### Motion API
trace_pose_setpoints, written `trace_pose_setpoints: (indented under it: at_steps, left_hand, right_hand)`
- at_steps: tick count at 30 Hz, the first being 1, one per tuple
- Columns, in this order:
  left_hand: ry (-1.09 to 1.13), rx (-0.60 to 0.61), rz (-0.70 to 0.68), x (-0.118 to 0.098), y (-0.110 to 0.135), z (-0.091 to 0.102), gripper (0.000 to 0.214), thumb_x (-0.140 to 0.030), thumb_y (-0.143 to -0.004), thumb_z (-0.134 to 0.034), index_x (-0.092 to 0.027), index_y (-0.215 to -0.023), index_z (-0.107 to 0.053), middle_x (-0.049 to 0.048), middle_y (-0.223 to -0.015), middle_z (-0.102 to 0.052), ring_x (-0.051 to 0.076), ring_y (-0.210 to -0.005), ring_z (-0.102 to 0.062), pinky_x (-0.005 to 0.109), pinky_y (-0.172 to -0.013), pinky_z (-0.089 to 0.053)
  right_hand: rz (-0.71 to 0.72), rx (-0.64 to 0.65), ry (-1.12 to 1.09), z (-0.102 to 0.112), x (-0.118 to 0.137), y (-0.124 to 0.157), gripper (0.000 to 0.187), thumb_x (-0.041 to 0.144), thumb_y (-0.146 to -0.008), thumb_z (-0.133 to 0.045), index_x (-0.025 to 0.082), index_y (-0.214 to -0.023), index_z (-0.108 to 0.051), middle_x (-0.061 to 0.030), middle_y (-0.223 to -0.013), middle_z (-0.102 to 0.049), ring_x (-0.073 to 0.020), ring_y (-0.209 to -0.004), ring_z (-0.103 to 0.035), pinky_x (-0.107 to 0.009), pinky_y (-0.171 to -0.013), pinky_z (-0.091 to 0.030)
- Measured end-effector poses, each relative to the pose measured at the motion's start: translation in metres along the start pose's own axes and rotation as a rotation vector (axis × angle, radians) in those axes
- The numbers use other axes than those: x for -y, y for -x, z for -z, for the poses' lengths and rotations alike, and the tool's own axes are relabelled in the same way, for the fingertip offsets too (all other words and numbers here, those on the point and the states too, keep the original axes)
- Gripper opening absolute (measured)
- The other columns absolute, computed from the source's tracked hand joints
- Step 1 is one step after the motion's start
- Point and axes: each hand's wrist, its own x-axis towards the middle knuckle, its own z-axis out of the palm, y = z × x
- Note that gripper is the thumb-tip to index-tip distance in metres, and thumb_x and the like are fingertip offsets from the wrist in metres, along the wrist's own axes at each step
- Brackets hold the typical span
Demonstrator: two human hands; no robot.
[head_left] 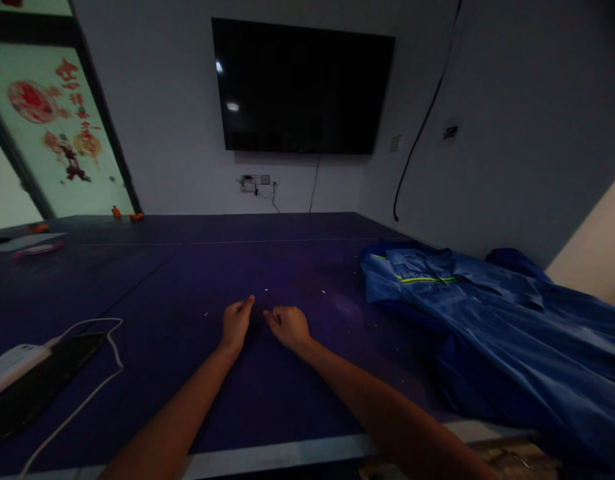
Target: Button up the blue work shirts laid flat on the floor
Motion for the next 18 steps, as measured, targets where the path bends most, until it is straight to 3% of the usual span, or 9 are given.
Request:
trace_pose_setpoints:
  at_steps: [18]
  left_hand:
    - [0.017, 0.037, 0.002, -0.0031, 0.0058, -0.002, 0.047, -0.057, -0.068, -0.049, -0.018, -0.046, -0.034, -0.0067, -0.042, -0.027, 0.007, -0.041, -0.026, 0.021, -0.041, -0.02]
  right_hand:
    - [0.018, 0.009, 0.037, 0.0035, 0.0035, 0.0057, 0.037, 0.043, -0.082, -0.043, 0.018, -0.057, -0.055, 0.0018, -0.053, -0.054, -0.0078, -0.047, -0.044, -0.022, -0.046, -0.019]
